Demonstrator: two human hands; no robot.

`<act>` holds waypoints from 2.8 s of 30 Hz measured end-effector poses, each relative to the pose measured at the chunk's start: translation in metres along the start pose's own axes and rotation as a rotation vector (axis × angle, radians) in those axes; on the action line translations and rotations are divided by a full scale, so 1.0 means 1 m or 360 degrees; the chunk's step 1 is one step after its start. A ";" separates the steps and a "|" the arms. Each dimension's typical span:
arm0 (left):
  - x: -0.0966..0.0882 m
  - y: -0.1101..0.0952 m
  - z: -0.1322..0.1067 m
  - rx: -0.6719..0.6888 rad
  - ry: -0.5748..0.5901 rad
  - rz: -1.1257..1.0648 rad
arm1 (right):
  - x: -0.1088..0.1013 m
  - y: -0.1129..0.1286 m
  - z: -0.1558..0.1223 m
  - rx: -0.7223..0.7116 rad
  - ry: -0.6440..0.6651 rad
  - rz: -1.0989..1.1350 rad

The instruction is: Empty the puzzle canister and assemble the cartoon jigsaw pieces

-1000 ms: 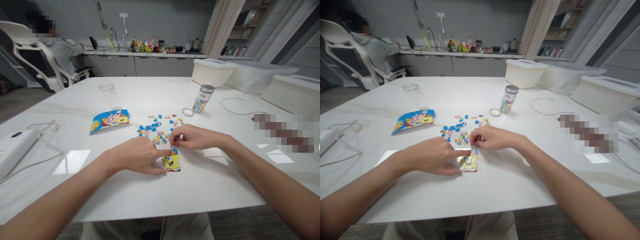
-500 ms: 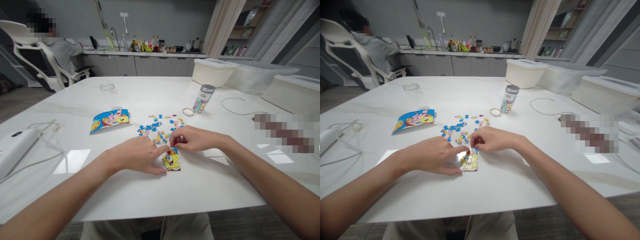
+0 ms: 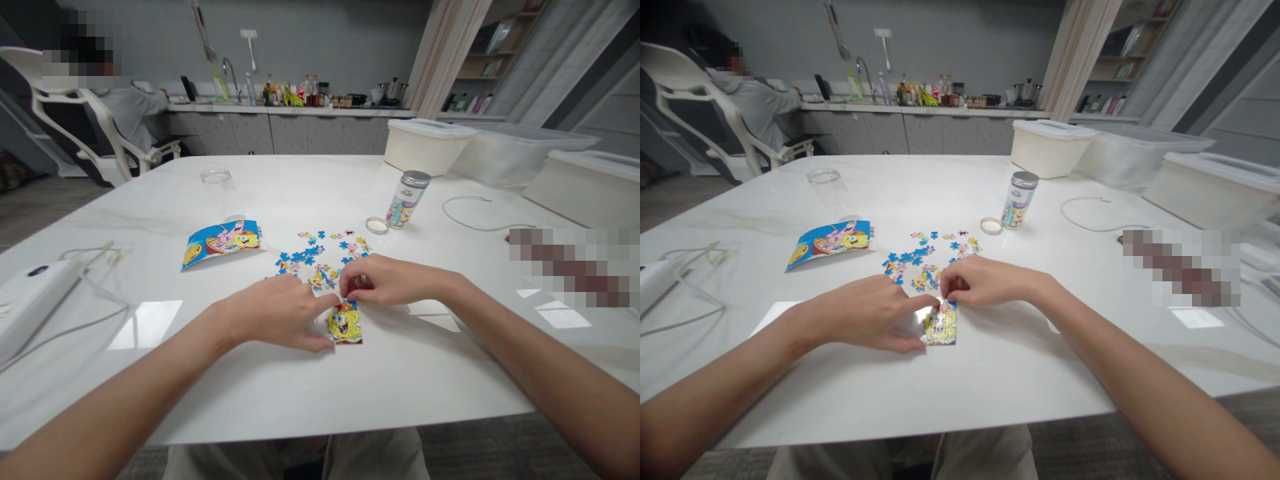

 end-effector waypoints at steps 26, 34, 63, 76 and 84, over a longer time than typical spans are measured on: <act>0.001 0.000 0.000 -0.0046 0.0011 0.0029 | 0.001 0.004 0.008 -0.0118 -0.0196 -0.0428; 0.001 -0.001 0.001 -0.0118 0.0021 0.0025 | 0.005 0.003 0.011 -0.0120 -0.0329 -0.0544; 0.008 -0.003 0.005 -0.0164 -0.0084 0.0035 | 0.015 0.010 0.013 -0.0108 -0.0356 -0.0464; -0.002 -0.005 0.002 -0.0187 -0.0062 0.0040 | 0.013 0.004 0.014 0.0146 -0.0574 -0.0581; 0.002 -0.005 0.002 -0.0155 -0.0100 0.0017 | 0.010 -0.006 0.014 0.0462 -0.0766 -0.0360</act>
Point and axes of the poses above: each hand's wrist, its own z-axis towards the middle knuckle, its own x-axis out of the palm, y = z × x, the point moved 1 cm from there along z, towards the middle knuckle, and after that the axes turned 8 degrees about y, right-handed, at the moved point
